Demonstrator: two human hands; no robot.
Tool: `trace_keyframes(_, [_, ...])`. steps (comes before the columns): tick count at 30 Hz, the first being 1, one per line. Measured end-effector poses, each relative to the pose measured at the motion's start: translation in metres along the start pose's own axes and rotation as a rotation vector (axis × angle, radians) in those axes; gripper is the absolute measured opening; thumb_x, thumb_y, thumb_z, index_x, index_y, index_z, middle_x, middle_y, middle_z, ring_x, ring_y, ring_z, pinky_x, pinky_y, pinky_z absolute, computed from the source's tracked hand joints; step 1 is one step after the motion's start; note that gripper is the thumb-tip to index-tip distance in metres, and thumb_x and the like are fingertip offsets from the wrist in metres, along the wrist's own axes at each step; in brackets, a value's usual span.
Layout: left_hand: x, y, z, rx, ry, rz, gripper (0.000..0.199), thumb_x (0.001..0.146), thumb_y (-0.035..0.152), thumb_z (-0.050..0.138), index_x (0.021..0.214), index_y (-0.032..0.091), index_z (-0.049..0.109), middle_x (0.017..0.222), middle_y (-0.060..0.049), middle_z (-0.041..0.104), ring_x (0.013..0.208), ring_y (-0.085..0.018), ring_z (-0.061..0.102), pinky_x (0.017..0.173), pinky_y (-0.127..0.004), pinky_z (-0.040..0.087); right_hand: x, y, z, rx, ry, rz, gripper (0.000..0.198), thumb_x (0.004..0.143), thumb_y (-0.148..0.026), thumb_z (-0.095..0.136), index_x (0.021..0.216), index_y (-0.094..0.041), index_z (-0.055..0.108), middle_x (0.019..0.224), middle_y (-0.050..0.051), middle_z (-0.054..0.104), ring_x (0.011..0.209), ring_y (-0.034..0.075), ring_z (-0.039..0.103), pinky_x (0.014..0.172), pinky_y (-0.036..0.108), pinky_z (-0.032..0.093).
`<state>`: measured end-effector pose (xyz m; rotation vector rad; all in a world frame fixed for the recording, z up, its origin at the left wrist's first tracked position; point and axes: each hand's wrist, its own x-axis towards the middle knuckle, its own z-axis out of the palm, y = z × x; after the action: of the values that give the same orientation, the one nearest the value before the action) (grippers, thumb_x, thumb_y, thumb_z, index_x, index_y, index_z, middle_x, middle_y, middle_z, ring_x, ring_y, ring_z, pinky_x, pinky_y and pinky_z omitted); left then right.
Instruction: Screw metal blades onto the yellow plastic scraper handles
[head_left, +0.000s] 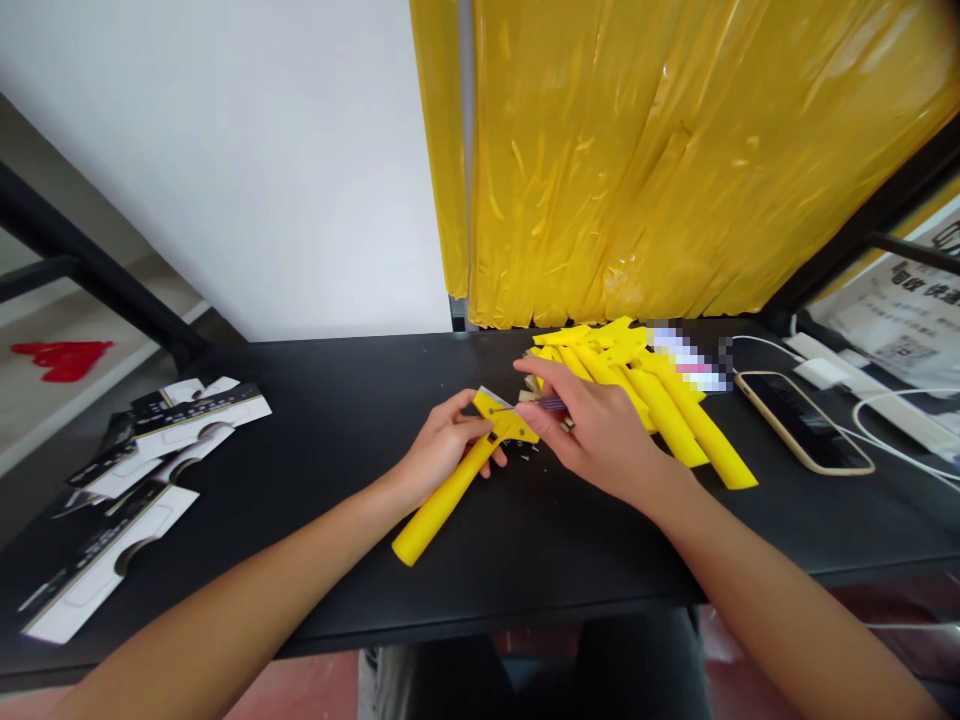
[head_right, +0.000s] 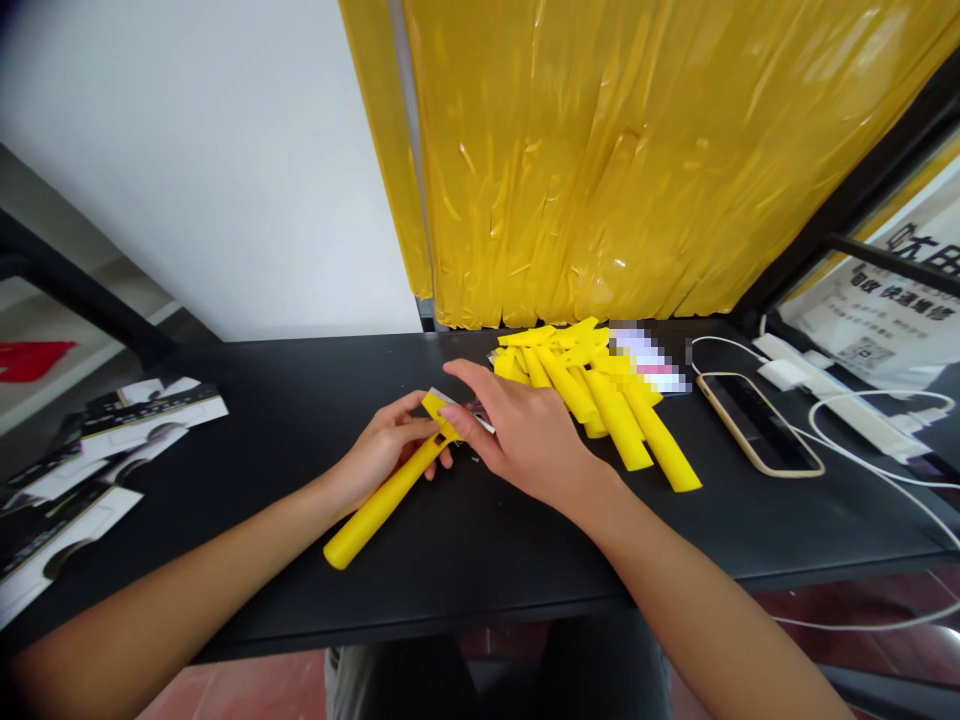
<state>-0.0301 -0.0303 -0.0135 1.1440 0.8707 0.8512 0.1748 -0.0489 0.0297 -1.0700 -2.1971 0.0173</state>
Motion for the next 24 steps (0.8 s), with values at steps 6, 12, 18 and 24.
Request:
trace_keyframes(6, [-0.0001, -0.0008, 0.0004, 0.017, -0.006, -0.014, 0.02, 0.085, 0.021, 0.062, 0.103, 0.016, 0.057, 0.079, -0.008, 0.071, 0.065, -0.023, 0.071, 0.048, -0.027, 0.052, -0.0012, -0.0001, -0.0007, 0.088, -0.001, 0.025, 0.044, 0.098, -0.022, 0.045, 0.142, -0.02, 0.044, 0.093, 0.005, 0.07, 0.074, 0.018, 0.065, 0.066, 0.03, 0.049])
trace_keyframes(12, [0.0004, -0.0004, -0.0004, 0.027, -0.022, 0.001, 0.018, 0.086, 0.022, 0.062, 0.102, 0.017, 0.057, 0.079, -0.007, 0.071, 0.065, -0.023, 0.071, 0.048, -0.027, 0.052, -0.0008, 0.0003, -0.0009, 0.046, 0.015, 0.041, 0.036, 0.1, -0.032, 0.049, 0.134, -0.02, 0.053, 0.086, 0.004, 0.069, 0.069, 0.017, 0.064, 0.064, 0.029, 0.047])
trace_keyframes(18, [0.0009, -0.0017, -0.0008, 0.017, -0.029, -0.003, 0.017, 0.086, 0.022, 0.061, 0.102, 0.017, 0.056, 0.079, -0.007, 0.071, 0.065, -0.022, 0.071, 0.048, -0.027, 0.051, -0.0005, -0.0013, -0.0029, 0.086, 0.005, 0.014, 0.048, 0.095, -0.02, 0.049, 0.142, -0.018, 0.045, 0.092, 0.005, 0.067, 0.076, 0.017, 0.063, 0.068, 0.03, 0.047])
trace_keyframes(24, [0.0003, -0.0017, -0.0008, 0.005, -0.003, 0.01, 0.017, 0.086, 0.024, 0.062, 0.1, 0.018, 0.055, 0.075, -0.006, 0.07, 0.063, -0.021, 0.07, 0.047, -0.025, 0.05, -0.0005, -0.0001, -0.0015, 0.04, -0.022, 0.083, 0.033, 0.1, -0.031, 0.047, 0.131, -0.021, 0.055, 0.075, 0.0, 0.065, 0.06, 0.015, 0.058, 0.059, 0.028, 0.043])
